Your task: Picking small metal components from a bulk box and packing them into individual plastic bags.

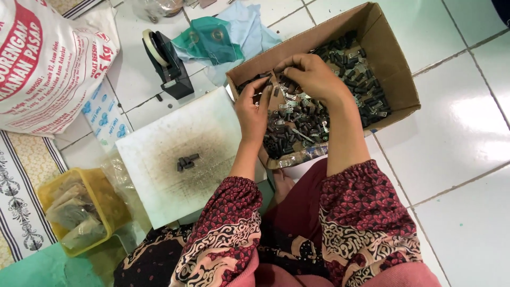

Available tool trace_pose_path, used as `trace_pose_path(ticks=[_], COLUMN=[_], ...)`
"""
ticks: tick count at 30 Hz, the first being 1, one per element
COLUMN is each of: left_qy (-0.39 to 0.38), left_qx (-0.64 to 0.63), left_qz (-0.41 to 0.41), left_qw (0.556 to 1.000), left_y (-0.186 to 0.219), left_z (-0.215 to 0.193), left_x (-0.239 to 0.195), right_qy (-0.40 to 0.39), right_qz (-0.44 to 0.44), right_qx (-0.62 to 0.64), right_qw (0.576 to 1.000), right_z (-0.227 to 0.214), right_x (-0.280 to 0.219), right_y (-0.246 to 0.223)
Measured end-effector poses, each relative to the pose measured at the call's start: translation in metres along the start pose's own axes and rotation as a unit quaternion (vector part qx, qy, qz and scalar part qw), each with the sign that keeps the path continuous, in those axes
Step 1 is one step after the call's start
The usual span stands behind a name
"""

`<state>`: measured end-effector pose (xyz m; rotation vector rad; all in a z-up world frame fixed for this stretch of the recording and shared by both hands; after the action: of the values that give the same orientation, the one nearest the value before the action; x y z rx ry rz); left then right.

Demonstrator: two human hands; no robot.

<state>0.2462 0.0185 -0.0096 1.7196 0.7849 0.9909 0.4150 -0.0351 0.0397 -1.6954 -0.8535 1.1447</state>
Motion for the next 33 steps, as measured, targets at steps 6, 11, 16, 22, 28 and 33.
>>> trace_pose_path(ticks=[6, 11, 16, 22, 28, 33], left_qy=[0.018, 0.013, 0.012, -0.022, -0.065, -0.002], left_qx=[0.051, 0.049, 0.058, -0.097, -0.248, -0.504], left_qz=[0.024, 0.017, 0.026, -0.074, -0.146, -0.345], left_qw=[0.998, 0.999, 0.998, 0.992, 0.955, 0.792], left_y=[0.016, 0.018, 0.013, -0.013, -0.045, -0.062], left_z=[-0.003, -0.003, -0.002, -0.005, -0.007, -0.023], left_x=[0.001, 0.001, 0.003, 0.001, 0.009, 0.020], right_qy=[-0.003, -0.014, 0.011, 0.010, 0.050, -0.018], right_qz=[0.026, 0.023, 0.020, -0.025, -0.088, -0.102], right_qx=[-0.081, -0.109, -0.116, -0.096, -0.128, -0.115], right_qw=[0.996, 0.994, 0.993, 0.995, 0.987, 0.988], right_z=[0.008, 0.010, 0.013, 0.008, 0.013, 0.036], right_x=[-0.011, -0.009, -0.006, -0.005, -0.010, -0.017], right_y=[-0.020, -0.015, -0.009, -0.014, -0.022, -0.043])
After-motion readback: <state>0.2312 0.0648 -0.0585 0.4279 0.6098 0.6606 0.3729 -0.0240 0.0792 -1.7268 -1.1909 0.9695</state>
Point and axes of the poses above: each hand's wrist, its own x-axis towards the middle knuckle, its own z-axis out of the palm, y = z × x, the point moved 2 cm from there along x, towards the middle knuckle, and after that the axes turned 1 degree about -y, right-handed, at the moved point
